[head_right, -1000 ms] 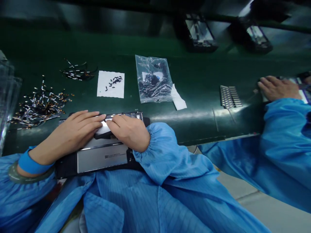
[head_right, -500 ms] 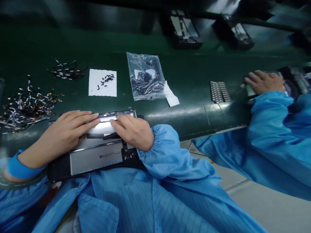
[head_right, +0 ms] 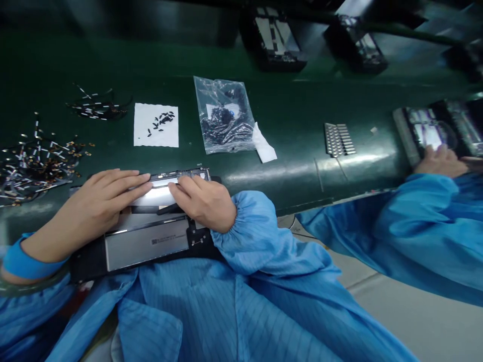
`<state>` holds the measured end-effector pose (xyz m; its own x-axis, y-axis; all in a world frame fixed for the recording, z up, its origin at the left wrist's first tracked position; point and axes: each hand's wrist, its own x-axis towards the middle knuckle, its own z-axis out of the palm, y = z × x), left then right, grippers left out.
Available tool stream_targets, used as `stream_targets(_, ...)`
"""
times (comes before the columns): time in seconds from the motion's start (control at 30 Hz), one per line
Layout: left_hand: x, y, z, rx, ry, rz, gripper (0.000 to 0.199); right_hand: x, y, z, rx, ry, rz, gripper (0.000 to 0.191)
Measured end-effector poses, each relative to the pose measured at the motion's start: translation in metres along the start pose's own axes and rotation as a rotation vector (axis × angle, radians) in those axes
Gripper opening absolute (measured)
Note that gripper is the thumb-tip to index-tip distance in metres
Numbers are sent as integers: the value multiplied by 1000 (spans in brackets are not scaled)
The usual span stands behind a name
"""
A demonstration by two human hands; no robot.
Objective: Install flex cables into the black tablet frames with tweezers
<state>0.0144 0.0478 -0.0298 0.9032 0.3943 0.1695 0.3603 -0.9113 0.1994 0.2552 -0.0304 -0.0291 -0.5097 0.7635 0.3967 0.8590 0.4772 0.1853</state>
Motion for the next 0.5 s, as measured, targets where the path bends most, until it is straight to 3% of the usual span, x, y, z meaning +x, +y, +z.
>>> stream_targets(0.13,1,-3,0,-40,2,-35,46,0,1,-5,-45,-62,11,29)
stream_targets(0.23,2,-9,-4,-131,-10,-63,47,-7,11,-14,81,-88,88,29)
stream_targets(0.33,7,-12,-6,-199,-4,-165,39,-21,22,-21,295,-32,372,26)
stream_targets(0.4,13,-12,-4,-126,-8,-257,42,-30,27,-21,387,-38,577,24)
stream_targets(0.5,27,-8,-2,13,-118,-261,49,-39,27,-17,503,-117,749,25)
